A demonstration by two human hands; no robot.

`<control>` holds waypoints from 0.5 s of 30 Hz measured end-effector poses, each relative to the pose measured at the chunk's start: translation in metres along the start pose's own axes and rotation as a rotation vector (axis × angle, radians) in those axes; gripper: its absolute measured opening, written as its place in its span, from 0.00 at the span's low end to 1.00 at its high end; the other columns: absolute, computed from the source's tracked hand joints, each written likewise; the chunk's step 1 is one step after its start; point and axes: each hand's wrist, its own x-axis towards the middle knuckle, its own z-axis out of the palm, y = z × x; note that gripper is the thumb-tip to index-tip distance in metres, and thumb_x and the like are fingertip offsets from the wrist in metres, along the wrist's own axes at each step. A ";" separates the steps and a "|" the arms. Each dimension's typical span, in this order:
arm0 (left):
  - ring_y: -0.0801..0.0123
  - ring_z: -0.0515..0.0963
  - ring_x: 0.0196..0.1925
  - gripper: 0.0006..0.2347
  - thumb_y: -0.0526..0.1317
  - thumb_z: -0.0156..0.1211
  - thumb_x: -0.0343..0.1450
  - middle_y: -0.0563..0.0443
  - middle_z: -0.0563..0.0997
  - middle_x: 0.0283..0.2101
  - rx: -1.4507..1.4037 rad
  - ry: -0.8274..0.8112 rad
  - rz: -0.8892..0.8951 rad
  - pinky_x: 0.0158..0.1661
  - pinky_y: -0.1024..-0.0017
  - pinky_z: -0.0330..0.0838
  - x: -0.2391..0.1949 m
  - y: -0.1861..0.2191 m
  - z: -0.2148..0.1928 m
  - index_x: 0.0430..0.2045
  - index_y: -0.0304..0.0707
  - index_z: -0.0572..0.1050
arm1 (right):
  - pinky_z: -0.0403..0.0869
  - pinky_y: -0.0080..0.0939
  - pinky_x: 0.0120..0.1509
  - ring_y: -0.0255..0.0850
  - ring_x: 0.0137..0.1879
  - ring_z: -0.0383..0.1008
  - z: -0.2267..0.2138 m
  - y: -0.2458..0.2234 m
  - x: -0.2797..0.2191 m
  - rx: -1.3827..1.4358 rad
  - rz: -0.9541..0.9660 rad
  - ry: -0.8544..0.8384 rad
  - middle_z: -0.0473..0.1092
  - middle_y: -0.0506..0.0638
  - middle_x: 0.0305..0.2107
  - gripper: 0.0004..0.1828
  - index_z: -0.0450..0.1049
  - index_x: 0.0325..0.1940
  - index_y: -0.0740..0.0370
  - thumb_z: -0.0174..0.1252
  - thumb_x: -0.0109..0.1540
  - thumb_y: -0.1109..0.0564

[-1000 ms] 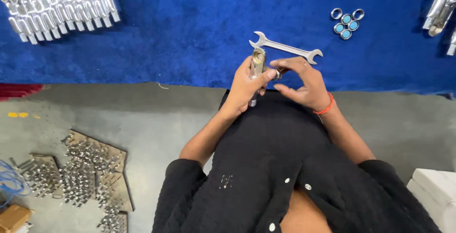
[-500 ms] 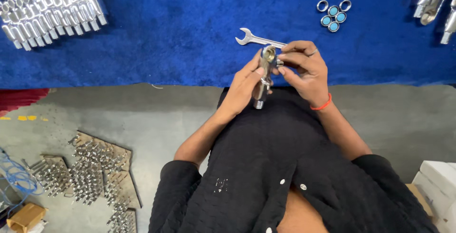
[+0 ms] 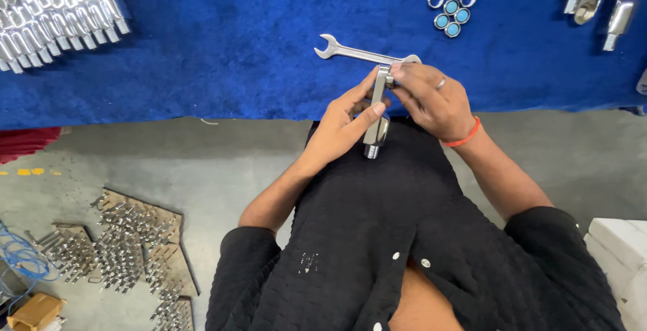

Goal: The person assembles metal components by hand and using a wrench. The person takes small metal rings and inserts them into the ends of larger metal shafts, then uses a wrench to tighten or adjust the fit on various pieces one by one.

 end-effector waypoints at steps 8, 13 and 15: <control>0.73 0.80 0.54 0.29 0.40 0.61 0.76 0.46 0.76 0.57 0.234 0.138 -0.004 0.49 0.74 0.80 -0.005 0.009 0.010 0.73 0.36 0.57 | 0.82 0.38 0.61 0.39 0.55 0.78 0.016 0.005 -0.002 0.608 0.431 0.049 0.72 0.55 0.51 0.15 0.75 0.54 0.66 0.68 0.63 0.65; 0.73 0.80 0.53 0.28 0.40 0.60 0.78 0.44 0.79 0.56 -0.110 0.077 -0.038 0.55 0.73 0.75 -0.008 0.000 -0.012 0.74 0.34 0.59 | 0.79 0.39 0.57 0.43 0.54 0.78 0.017 -0.001 0.016 0.251 0.117 -0.032 0.74 0.54 0.49 0.14 0.78 0.49 0.65 0.69 0.60 0.68; 0.74 0.80 0.54 0.28 0.40 0.60 0.78 0.44 0.80 0.54 -0.169 0.064 -0.079 0.55 0.73 0.74 -0.013 0.000 -0.019 0.74 0.34 0.61 | 0.79 0.40 0.59 0.45 0.56 0.77 0.019 -0.007 0.021 0.223 0.040 -0.054 0.72 0.55 0.51 0.14 0.79 0.49 0.63 0.68 0.61 0.70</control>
